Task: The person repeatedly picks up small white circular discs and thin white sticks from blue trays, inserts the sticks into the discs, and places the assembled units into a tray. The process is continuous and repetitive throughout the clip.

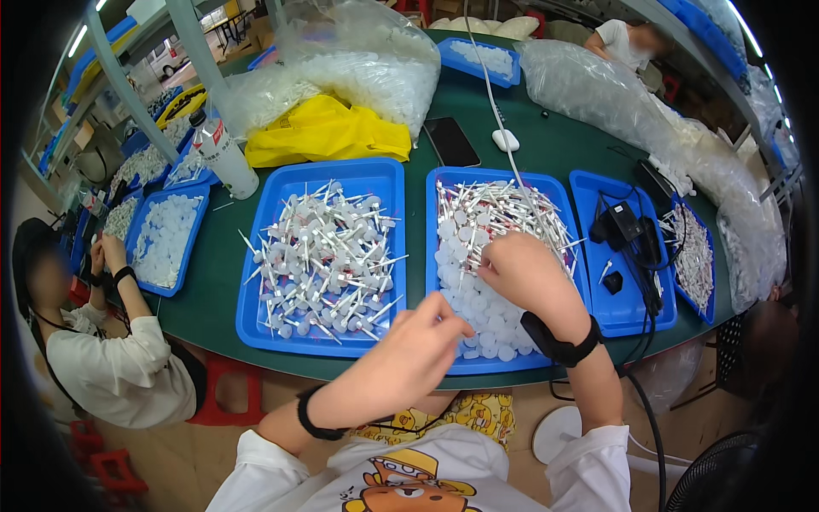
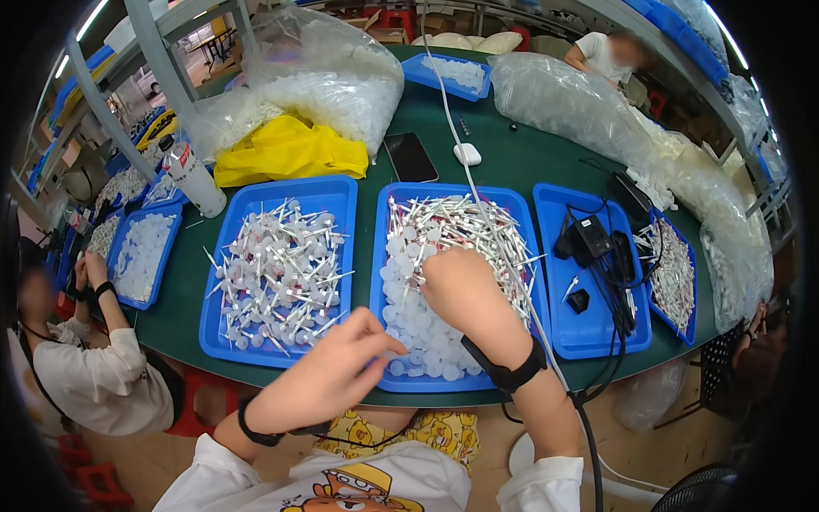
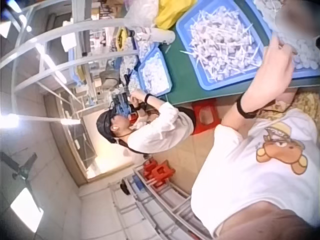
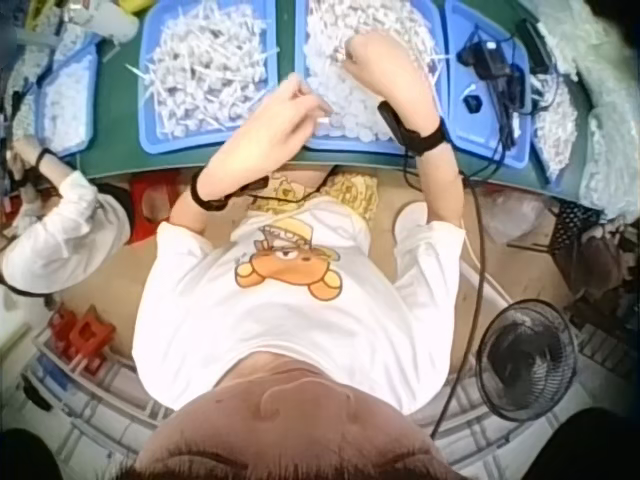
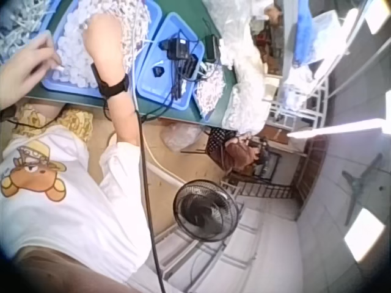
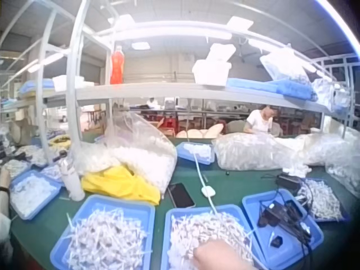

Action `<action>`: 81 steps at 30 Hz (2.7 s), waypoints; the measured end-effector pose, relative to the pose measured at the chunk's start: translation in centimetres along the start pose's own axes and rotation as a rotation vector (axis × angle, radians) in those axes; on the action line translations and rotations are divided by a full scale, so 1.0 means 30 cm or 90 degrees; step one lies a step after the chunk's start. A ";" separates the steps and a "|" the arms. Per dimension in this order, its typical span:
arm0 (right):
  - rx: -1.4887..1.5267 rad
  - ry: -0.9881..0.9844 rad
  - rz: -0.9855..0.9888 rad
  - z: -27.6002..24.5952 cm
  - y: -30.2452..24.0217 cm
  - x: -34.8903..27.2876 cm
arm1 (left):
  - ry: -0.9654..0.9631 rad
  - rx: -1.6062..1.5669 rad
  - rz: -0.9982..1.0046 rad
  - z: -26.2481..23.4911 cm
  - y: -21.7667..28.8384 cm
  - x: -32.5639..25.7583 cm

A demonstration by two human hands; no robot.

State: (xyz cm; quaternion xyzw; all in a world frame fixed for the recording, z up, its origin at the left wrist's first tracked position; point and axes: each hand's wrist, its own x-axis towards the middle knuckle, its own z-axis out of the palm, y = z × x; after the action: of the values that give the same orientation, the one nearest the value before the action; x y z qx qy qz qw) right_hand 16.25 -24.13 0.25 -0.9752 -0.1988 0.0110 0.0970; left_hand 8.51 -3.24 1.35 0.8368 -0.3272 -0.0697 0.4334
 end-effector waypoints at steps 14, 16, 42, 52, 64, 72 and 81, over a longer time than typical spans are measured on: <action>0.183 0.143 0.163 -0.061 0.015 -0.073 | 0.070 -0.651 -0.215 -0.115 -0.206 0.209; 0.207 0.164 0.178 -0.110 -0.001 -0.086 | 0.076 -0.717 -0.226 -0.082 -0.236 0.213; 1.004 0.273 -0.111 -0.033 -0.069 -0.079 | 0.048 -0.876 -0.138 -0.034 -0.234 0.156; 1.004 0.299 -0.144 0.009 -0.095 -0.067 | 0.024 -0.892 -0.120 -0.029 -0.226 0.149; 0.959 0.279 -0.134 0.023 -0.092 -0.068 | 0.035 -0.886 -0.146 -0.038 -0.216 0.154; 0.913 0.280 -0.128 0.029 -0.098 -0.068 | 0.041 -0.789 -0.164 -0.034 -0.214 0.151; 0.926 0.314 -0.109 0.022 -0.097 -0.067 | 0.014 -0.847 -0.139 -0.033 -0.215 0.155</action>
State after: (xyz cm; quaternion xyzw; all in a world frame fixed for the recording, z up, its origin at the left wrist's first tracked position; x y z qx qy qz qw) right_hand 13.25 -22.15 0.12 -0.6215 -0.1892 -0.0860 0.7553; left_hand 15.67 -2.73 -2.24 0.4205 -0.1236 -0.2915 0.8502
